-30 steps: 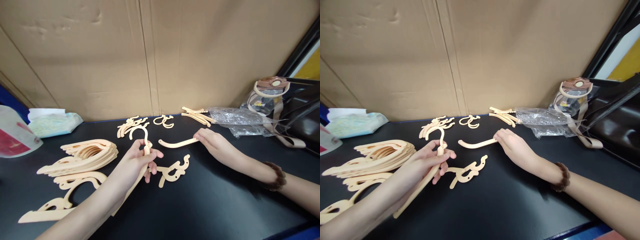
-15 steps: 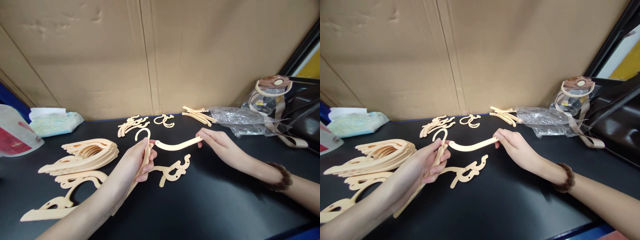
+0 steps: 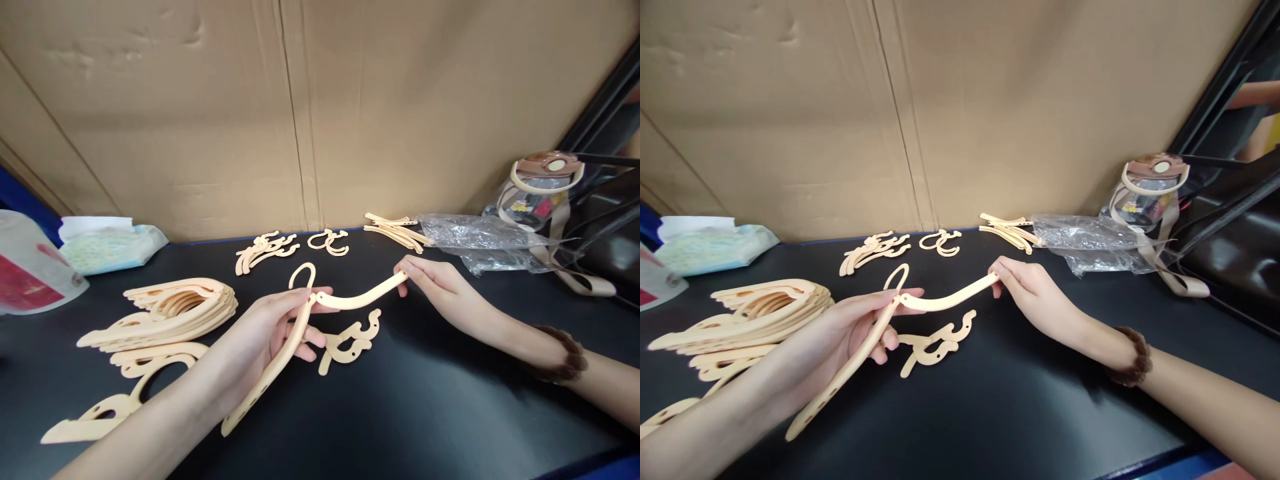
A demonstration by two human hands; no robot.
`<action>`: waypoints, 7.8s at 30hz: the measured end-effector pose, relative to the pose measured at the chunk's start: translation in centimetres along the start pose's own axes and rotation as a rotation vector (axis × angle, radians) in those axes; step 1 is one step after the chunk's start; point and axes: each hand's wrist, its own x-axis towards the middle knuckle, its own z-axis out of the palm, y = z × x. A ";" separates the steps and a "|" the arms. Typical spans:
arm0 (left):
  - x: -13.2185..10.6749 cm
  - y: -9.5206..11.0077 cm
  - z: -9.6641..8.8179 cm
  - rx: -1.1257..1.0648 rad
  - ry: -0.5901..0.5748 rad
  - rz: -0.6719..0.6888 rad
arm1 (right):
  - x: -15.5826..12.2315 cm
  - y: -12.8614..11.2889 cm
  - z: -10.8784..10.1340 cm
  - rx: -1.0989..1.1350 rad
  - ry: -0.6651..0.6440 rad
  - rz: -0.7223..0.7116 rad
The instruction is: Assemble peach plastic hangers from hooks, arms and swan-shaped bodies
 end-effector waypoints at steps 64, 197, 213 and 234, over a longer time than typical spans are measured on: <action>-0.8 -0.3 0.9 0.108 -0.312 -0.108 | -1.2 -1.9 0.3 -0.044 -0.315 -0.346; 0.6 -2.3 -0.7 1.536 0.182 0.929 | -0.9 -1.1 -0.2 -0.704 0.072 -0.495; 0.1 -3.1 0.2 1.425 -0.086 0.903 | -0.9 -0.7 0.7 -0.633 -0.016 -0.404; -0.2 -2.4 0.0 1.426 0.123 0.756 | -1.5 -1.9 0.5 -0.347 -0.173 -0.456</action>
